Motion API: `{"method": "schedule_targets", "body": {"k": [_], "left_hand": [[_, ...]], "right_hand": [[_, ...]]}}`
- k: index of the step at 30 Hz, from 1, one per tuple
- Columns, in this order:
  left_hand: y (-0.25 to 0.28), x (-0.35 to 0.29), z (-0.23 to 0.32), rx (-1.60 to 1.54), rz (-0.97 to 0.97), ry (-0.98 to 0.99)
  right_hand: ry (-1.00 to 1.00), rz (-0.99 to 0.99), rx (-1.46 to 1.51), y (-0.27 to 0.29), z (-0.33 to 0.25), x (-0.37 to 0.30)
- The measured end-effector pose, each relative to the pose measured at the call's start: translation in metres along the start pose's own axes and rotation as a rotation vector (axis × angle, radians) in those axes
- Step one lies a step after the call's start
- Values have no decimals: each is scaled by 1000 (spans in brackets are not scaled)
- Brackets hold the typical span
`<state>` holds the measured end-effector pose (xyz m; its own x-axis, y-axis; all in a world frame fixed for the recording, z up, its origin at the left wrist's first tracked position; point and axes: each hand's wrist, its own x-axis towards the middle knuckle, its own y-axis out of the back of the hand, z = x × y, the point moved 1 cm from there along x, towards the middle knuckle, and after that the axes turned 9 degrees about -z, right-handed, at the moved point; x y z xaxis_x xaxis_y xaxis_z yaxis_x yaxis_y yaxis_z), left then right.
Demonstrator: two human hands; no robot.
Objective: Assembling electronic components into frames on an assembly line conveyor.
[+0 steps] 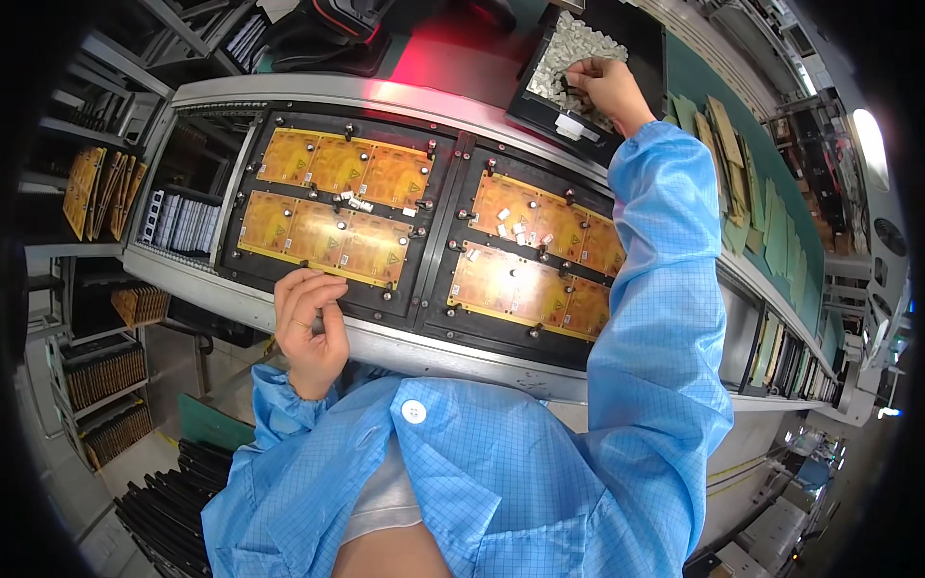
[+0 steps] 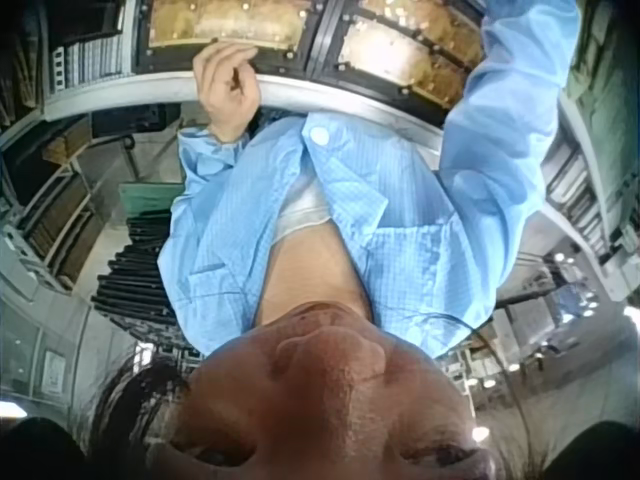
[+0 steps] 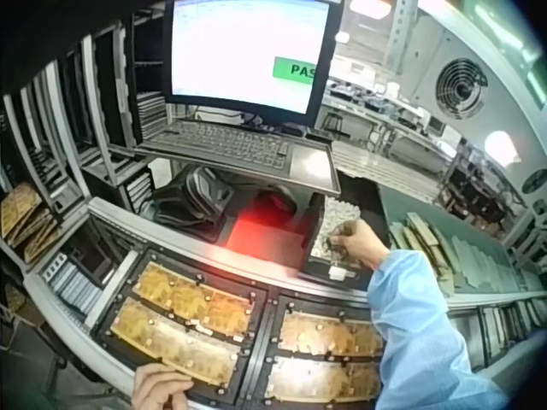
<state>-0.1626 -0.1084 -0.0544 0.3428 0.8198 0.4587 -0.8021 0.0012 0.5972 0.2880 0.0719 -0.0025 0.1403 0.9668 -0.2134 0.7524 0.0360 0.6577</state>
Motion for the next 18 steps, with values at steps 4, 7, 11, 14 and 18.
{"method": "schedule_targets", "body": {"k": [4, 7, 11, 14, 18], "left_hand": [[2, 0, -1, 2, 0, 8], [4, 2, 1, 5, -3, -13], [3, 14, 14, -40, -102, -111], [-16, 24, 43, -170, -425, -270], [-42, 20, 49, -6, -605, -361]], "right_hand": [[-42, -56, 299, 1, -19, -24], [44, -203, 340, -11, -57, -59], [168, -487, 176, -76, -108, -93], [161, -659, 185, -132, -124, -95], [196, -563, 66, -142, -143, -106]]}}
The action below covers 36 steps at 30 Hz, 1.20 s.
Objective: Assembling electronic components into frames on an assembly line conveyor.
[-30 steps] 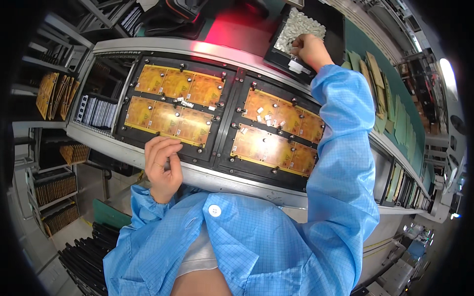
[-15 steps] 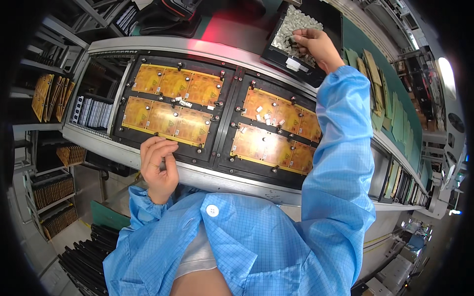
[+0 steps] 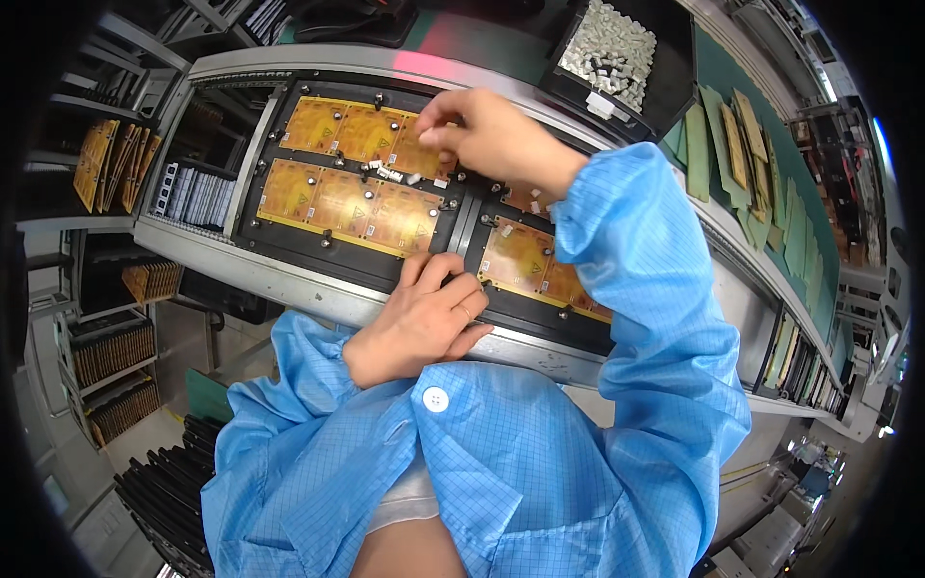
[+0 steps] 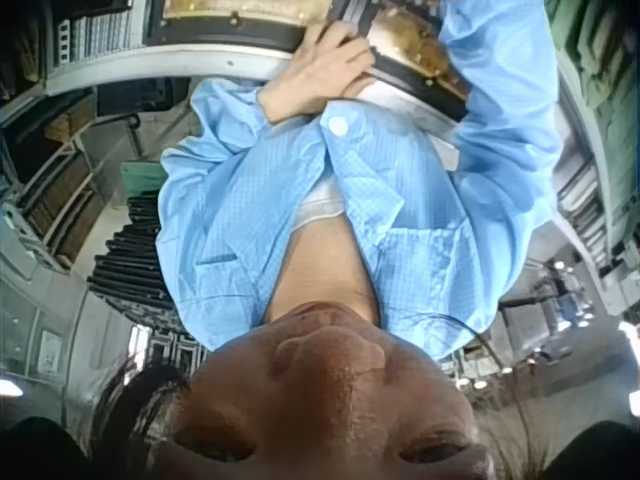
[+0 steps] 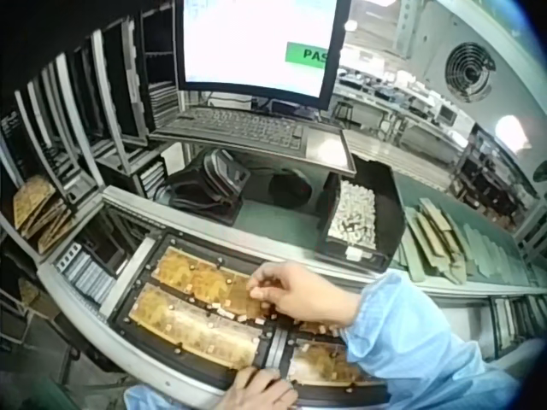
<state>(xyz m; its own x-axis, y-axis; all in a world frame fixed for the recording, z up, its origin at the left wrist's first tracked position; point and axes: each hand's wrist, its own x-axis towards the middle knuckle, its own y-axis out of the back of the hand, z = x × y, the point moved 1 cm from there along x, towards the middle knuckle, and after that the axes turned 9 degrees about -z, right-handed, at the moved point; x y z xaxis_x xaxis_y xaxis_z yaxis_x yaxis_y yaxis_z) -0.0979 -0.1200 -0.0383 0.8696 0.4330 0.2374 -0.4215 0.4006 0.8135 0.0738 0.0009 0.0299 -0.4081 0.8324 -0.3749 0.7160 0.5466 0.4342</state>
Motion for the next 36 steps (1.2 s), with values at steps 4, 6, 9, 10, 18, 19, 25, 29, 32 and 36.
{"method": "schedule_targets", "body": {"k": [4, 6, 9, 10, 18, 19, 25, 29, 32, 36], "left_hand": [[6, 0, 1, -7, -27, 38], [11, 1, -1, -68, -47, 58], [19, 1, 4, -37, -86, 70], [21, 3, 4, -15, -115, 100], [22, 23, 16, 171, -192, 243], [29, 30, 18, 139, -176, 266], [48, 81, 25, -276, 156, 505], [23, 105, 4, -1118, 254, 427], [28, 76, -45, -1373, 309, 526], [42, 41, -88, -660, 379, 690]], "right_hand": [[142, 129, 140, 35, 19, -45], [120, 202, 209, 47, 31, -86], [-9, 364, 286, 51, 56, -147], [-89, 382, 261, 53, 64, -164], [-1, 477, 577, 40, 193, -271], [3, 464, 590, 38, 193, -269], [192, 245, 412, 29, 127, -184], [442, 68, 295, 17, 81, -96], [380, 233, -91, 26, 66, -98], [375, 86, -498, 46, 116, -122]]}}
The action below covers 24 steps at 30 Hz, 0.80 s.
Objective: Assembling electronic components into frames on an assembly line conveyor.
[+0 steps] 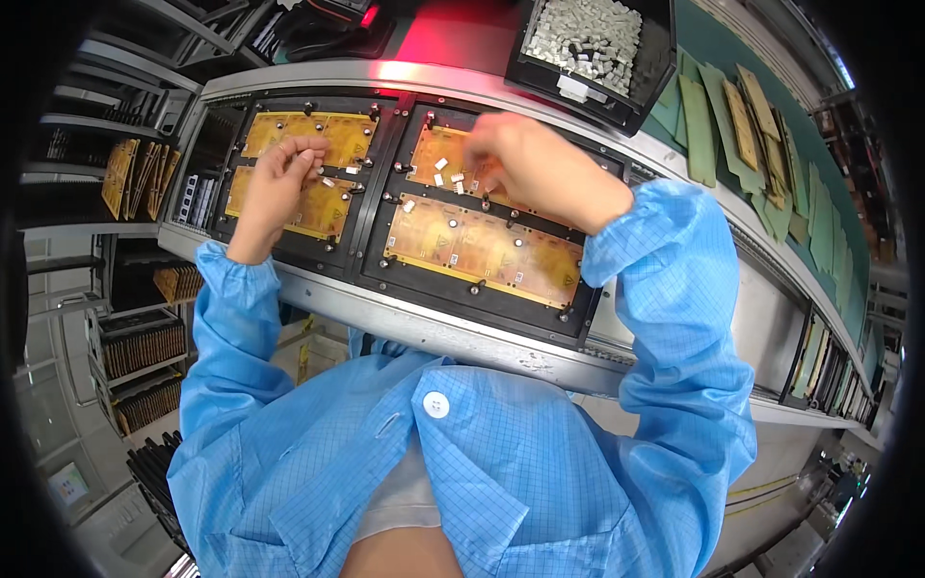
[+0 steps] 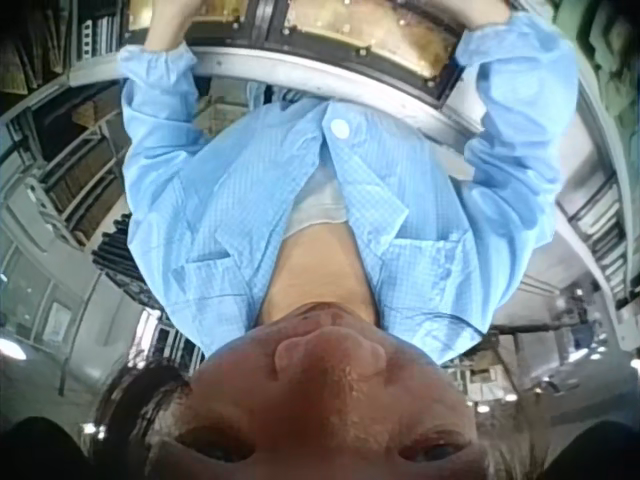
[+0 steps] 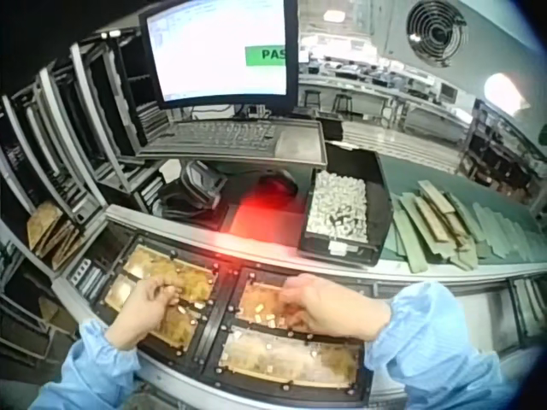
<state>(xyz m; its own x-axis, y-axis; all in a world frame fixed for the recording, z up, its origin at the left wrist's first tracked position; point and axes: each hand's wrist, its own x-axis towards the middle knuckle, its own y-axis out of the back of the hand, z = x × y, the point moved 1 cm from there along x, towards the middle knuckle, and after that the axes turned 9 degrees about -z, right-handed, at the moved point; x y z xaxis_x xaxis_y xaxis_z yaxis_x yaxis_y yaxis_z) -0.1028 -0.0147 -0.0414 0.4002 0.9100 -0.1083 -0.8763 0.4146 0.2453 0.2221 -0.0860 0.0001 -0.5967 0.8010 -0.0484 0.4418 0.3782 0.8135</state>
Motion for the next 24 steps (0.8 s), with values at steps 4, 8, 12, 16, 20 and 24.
{"method": "schedule_targets", "body": {"k": [4, 8, 12, 16, 20, 24], "left_hand": [[-19, 1, 17, 602, 40, -275], [-83, 8, 58, 753, -181, -476], [-118, 29, 58, 792, -400, -382], [-114, 50, 52, 678, -531, -372], [-112, 54, 59, 633, -617, -119], [-107, 54, 58, 590, -638, -198]], "right_hand": [[63, 79, 62, -27, 18, -15], [9, 160, 98, -13, 10, -26], [-380, 287, 459, 4, 20, -54], [-538, 344, 460, 11, 35, -74], [-500, 372, 353, -2, 46, -79], [-356, 353, -96, -3, 45, -78]]}}
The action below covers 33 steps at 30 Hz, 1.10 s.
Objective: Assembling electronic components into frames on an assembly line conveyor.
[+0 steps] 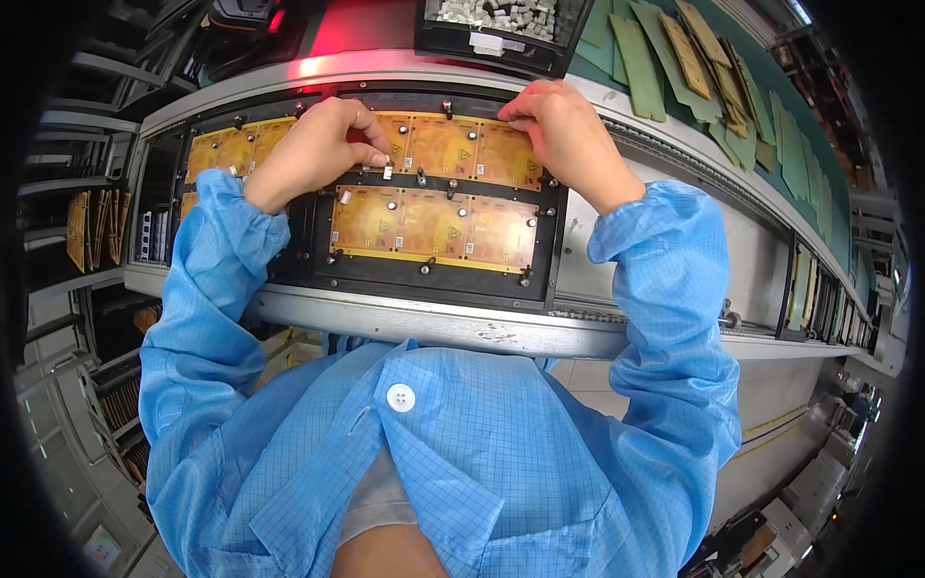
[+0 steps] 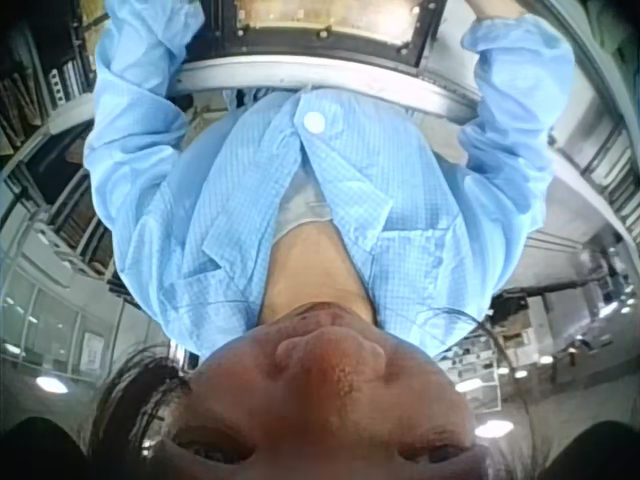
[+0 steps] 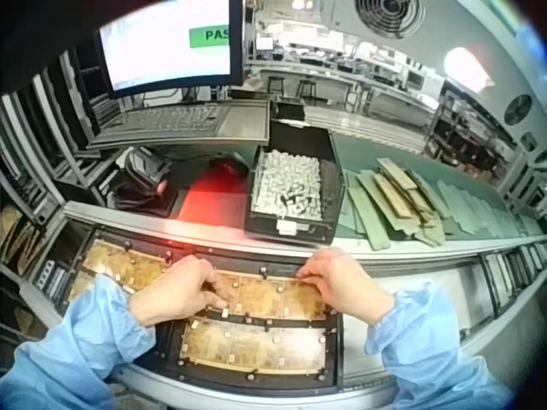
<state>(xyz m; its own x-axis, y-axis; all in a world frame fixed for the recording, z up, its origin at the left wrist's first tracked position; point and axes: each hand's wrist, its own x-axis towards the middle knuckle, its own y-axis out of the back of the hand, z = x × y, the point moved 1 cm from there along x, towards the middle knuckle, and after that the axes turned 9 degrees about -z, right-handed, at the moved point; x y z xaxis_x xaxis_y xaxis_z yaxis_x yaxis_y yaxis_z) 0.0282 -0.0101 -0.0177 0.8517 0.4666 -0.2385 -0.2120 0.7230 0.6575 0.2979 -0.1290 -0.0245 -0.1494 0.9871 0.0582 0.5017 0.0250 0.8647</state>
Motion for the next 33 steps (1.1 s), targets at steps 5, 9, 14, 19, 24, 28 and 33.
{"method": "schedule_targets", "body": {"k": [5, 9, 14, 19, 24, 28, 33], "left_hand": [[-2, 0, -6, -208, 84, -43], [-2, 4, -10, -214, 49, 29], [3, 7, 4, -132, 7, 92], [6, 20, 14, -66, 130, 3], [3, 44, 9, 125, 164, -192], [0, 56, 10, 148, 162, -299], [1, 58, 11, 175, 87, -258]], "right_hand": [[126, 66, -125, -6, 4, 0], [65, 40, -74, -5, 0, -1], [-33, 50, -11, -9, -5, -4], [219, 213, -279, -8, -32, -5], [372, -11, -72, -34, -85, 0], [385, -17, -91, -54, -97, 2], [392, 28, -137, -69, -94, 13]]}}
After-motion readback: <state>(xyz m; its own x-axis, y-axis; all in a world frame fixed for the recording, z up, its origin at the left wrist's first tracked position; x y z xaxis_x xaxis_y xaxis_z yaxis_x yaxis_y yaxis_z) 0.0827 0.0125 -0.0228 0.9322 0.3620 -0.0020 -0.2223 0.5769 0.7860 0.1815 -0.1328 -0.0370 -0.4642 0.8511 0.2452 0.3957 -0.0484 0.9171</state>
